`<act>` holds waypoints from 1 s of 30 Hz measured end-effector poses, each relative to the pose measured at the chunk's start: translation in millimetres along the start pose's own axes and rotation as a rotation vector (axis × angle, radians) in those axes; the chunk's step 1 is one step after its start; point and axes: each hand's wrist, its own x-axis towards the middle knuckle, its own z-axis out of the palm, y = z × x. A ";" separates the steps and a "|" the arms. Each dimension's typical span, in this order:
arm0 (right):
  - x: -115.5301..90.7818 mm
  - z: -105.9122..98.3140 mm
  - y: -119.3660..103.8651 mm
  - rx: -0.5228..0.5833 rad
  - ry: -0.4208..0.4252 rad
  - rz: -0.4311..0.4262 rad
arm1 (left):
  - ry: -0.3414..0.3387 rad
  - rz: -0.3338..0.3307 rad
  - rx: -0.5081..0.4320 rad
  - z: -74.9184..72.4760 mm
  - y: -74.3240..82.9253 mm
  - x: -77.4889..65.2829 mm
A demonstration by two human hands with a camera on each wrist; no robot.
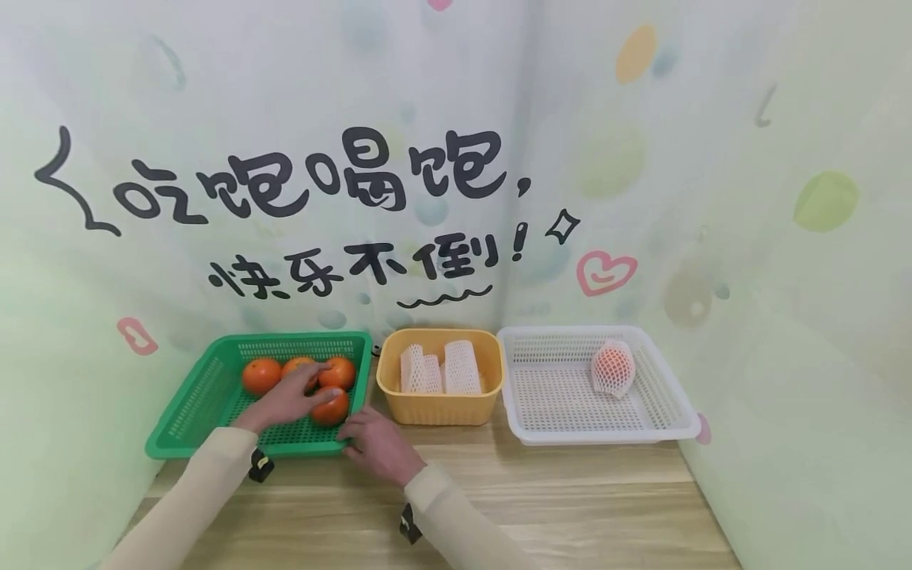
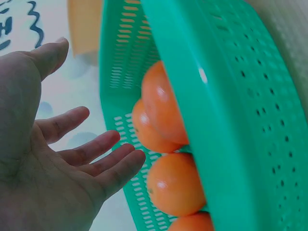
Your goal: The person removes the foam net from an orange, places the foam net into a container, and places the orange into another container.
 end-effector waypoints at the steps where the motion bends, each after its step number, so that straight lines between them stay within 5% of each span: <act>1: -1.2 0.2 0.1 0.005 -0.003 0.000 | 0.004 -0.007 -0.004 0.5 2.6 -1.3; 14: -25.3 -26.7 1.3 0.142 0.118 -0.054 | 0.073 0.035 -0.054 15.2 21.4 -18.2; 30: -56.8 -81.1 25.5 0.071 0.272 0.041 | 0.002 0.028 -0.037 47.5 48.7 -40.8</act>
